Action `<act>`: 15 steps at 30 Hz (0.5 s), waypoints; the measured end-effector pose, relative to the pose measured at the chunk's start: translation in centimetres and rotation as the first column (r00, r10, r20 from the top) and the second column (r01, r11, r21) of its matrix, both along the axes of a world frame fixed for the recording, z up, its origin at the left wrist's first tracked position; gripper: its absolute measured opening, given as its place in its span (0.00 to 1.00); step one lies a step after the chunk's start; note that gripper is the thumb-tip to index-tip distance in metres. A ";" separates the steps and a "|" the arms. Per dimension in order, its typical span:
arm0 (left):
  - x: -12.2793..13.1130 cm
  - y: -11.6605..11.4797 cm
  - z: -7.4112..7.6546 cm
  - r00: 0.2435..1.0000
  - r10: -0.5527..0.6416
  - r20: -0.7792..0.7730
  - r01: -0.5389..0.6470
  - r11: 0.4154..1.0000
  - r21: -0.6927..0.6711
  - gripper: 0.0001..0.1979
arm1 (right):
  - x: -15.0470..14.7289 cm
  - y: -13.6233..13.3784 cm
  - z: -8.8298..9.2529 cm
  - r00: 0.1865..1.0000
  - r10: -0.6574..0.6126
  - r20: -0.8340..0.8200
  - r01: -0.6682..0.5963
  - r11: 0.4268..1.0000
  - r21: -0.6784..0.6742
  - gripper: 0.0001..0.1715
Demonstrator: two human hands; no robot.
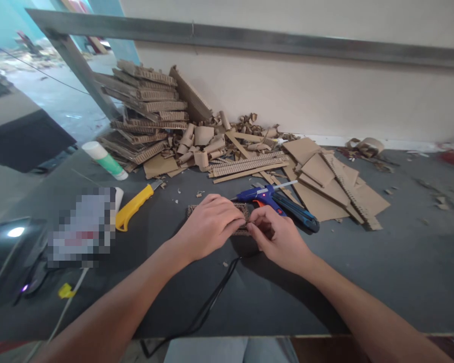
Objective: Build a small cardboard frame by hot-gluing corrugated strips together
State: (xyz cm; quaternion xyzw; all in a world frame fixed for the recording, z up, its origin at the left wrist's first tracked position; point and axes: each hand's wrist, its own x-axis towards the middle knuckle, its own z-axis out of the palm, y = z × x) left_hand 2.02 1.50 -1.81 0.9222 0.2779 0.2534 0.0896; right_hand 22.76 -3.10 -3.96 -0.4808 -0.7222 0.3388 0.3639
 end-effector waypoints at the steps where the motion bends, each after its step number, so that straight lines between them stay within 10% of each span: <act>1: 0.1 0.0 -0.1 1.000 0.004 0.017 -0.004 0.999 -0.032 0.09 | 0.0 0.0 0.0 1.000 0.001 0.002 -0.001 1.000 0.008 0.02; 15: 0.6 -0.9 -0.1 0.991 0.096 0.093 -0.072 0.969 -0.236 0.02 | 0.4 0.1 -0.4 0.982 -0.014 0.189 -0.066 0.909 0.411 0.04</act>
